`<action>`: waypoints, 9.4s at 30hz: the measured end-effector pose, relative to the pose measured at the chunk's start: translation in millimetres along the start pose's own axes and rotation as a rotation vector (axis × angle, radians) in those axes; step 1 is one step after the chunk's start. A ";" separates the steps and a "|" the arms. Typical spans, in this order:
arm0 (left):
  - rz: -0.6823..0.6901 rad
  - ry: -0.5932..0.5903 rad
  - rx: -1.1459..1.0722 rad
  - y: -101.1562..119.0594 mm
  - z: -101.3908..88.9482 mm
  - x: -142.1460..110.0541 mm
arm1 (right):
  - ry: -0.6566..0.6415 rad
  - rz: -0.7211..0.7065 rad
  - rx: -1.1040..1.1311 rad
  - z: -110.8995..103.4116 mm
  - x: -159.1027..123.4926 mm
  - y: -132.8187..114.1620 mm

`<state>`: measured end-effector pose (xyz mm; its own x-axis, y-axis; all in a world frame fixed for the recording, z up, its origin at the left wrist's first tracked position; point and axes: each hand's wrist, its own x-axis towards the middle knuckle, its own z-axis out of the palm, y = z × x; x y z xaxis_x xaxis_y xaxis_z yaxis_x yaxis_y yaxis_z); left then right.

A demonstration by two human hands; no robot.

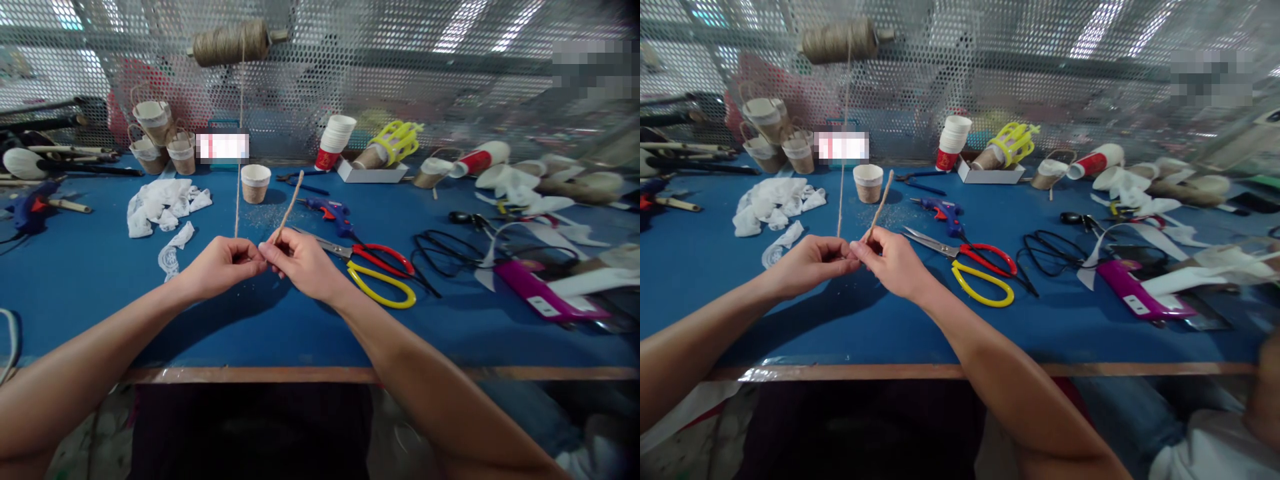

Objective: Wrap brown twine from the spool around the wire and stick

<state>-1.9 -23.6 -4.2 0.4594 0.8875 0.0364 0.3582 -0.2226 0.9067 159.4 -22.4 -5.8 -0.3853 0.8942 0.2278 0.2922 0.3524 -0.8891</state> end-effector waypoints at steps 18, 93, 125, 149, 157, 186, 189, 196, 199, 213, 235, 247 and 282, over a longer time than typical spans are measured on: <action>0.111 0.026 0.353 7.3 -1.2 -4.4 | 0.066 0.047 -0.169 0.6 0.8 3.7; -0.025 0.238 -0.221 -11.4 -12.7 8.6 | 0.315 0.202 -0.029 -38.1 16.1 6.8; 0.069 0.262 -0.046 -13.3 -5.8 9.6 | 0.204 0.080 0.055 19.8 3.4 3.5; -0.003 0.176 -0.311 -17.7 -8.0 10.4 | 0.421 0.107 -0.175 -73.3 28.5 1.3; -0.008 0.195 -0.243 -15.1 -8.0 8.5 | 0.248 0.611 -0.877 -116.3 49.5 46.0; -0.116 0.255 -0.454 -20.4 -20.7 15.9 | -0.055 0.281 0.002 -57.0 -18.3 -11.5; -0.115 0.263 -0.459 -20.6 -20.0 15.9 | -0.021 0.291 -0.134 -54.0 -20.1 -15.8; -0.134 0.269 -0.489 -16.0 -17.3 14.9 | -0.003 0.272 -0.265 -48.5 -22.1 -17.4; -0.127 0.273 -0.485 -15.9 -17.6 14.5 | -0.004 0.275 -0.295 -47.4 -22.6 -17.0; -0.104 0.263 -0.444 -18.0 -18.3 14.9 | -0.015 0.268 -0.341 -46.2 -21.9 -15.8; -0.125 0.270 -0.450 -15.9 -19.7 14.8 | -0.003 0.274 -0.362 -47.1 -23.4 -18.1; -0.112 0.279 -0.465 -15.3 -20.7 14.9 | 0.018 0.242 -0.398 -47.5 -24.3 -17.4; -0.035 0.300 -0.521 -17.1 -23.3 12.9 | 0.068 0.428 -0.015 -70.8 -6.6 3.7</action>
<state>-21.1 1.1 -9.5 0.1782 0.9827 0.0511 -0.1115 -0.0314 0.9933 225.0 -7.4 17.4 -0.1681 0.9767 -0.1336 0.4254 -0.0504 -0.9036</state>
